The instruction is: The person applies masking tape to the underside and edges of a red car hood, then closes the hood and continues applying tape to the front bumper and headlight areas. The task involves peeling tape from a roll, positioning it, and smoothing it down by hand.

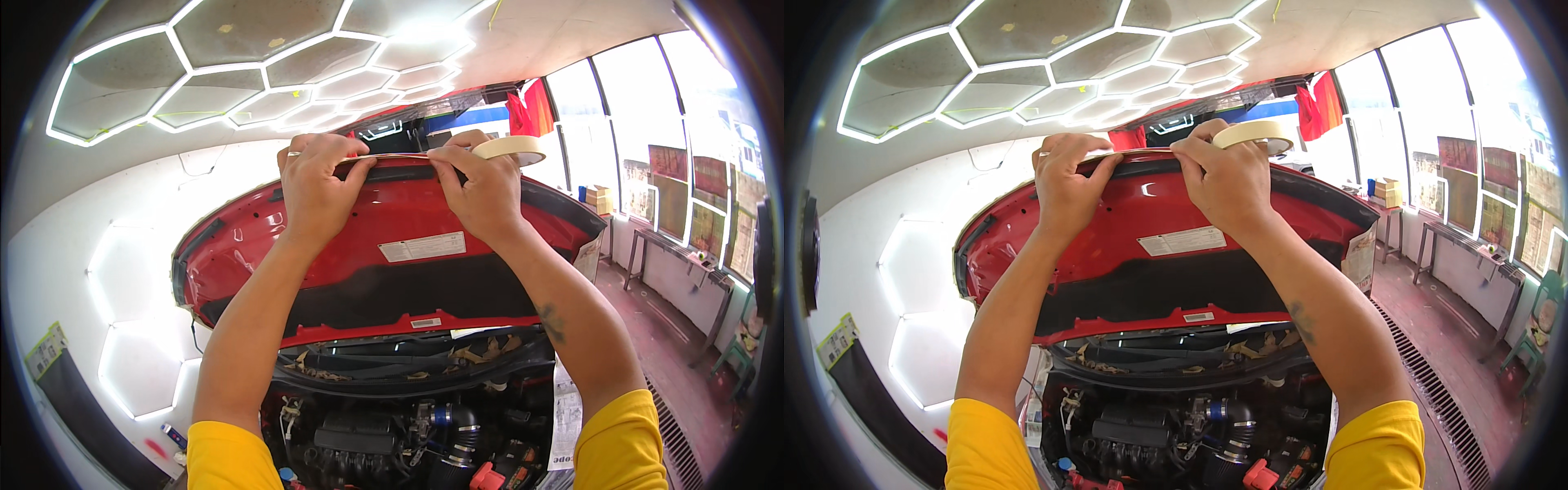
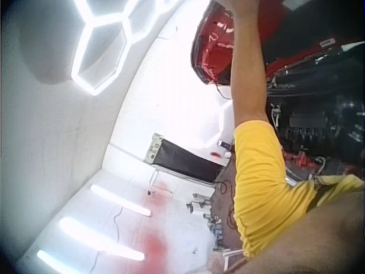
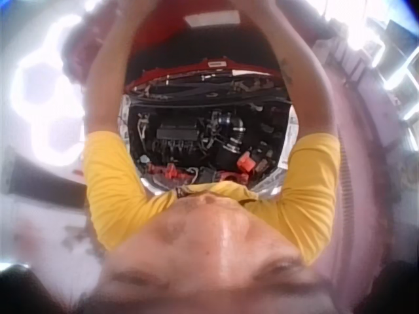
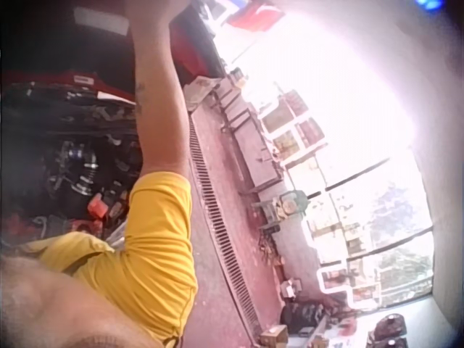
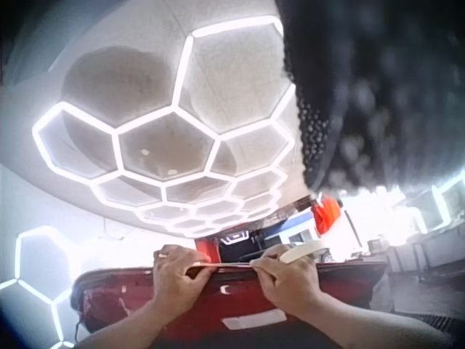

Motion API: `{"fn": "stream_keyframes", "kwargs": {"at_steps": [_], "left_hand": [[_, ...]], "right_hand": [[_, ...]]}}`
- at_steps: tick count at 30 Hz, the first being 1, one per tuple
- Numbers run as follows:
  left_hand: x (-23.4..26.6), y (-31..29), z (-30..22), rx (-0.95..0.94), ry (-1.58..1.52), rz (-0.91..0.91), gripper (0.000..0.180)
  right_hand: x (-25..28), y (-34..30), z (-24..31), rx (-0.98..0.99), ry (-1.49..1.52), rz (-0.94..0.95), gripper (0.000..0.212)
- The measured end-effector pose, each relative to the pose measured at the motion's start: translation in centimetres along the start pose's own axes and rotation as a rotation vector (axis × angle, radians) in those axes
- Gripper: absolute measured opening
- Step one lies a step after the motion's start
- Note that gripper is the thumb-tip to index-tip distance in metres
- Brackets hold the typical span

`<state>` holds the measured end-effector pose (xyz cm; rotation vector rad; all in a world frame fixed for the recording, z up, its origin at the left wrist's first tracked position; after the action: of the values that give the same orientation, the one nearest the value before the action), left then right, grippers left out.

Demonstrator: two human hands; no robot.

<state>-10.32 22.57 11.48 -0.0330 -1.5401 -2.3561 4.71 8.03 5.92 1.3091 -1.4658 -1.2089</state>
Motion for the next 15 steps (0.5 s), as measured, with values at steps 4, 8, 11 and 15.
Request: {"fn": "stream_keyframes", "kwargs": {"at_steps": [4,8,11,15], "left_hand": [[3.2,-2.2,-0.9,0.037,-0.059,-0.250,0.060],[7.3,-13.9,-5.0,0.080,-0.219,-0.154,0.049],[1.6,-23.2,-12.0,0.187,-0.612,0.051,0.036],[-4.4,-37.6,-14.7,0.941,-0.979,0.394,0.019]], "right_hand": [[4.2,-3.7,-1.1,-0.309,0.114,-0.034,0.080],[4.3,-20.0,3.5,-0.758,0.681,0.037,0.064],[6.7,-36.9,6.6,-1.183,0.551,0.490,0.080],[4.4,-44.6,14.6,-1.354,1.265,0.587,0.113]]}}
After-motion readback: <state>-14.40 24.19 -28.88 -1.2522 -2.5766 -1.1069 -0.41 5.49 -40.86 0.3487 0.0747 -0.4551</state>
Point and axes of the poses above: each hand's wrist, its own y-axis towards the middle knuckle, its own x-axis out of the back of the hand, z = x × y, the point moved 9 cm from there along y, towards the middle knuckle, and after that the axes turned 12 degrees about z, right-handed, at the moved point
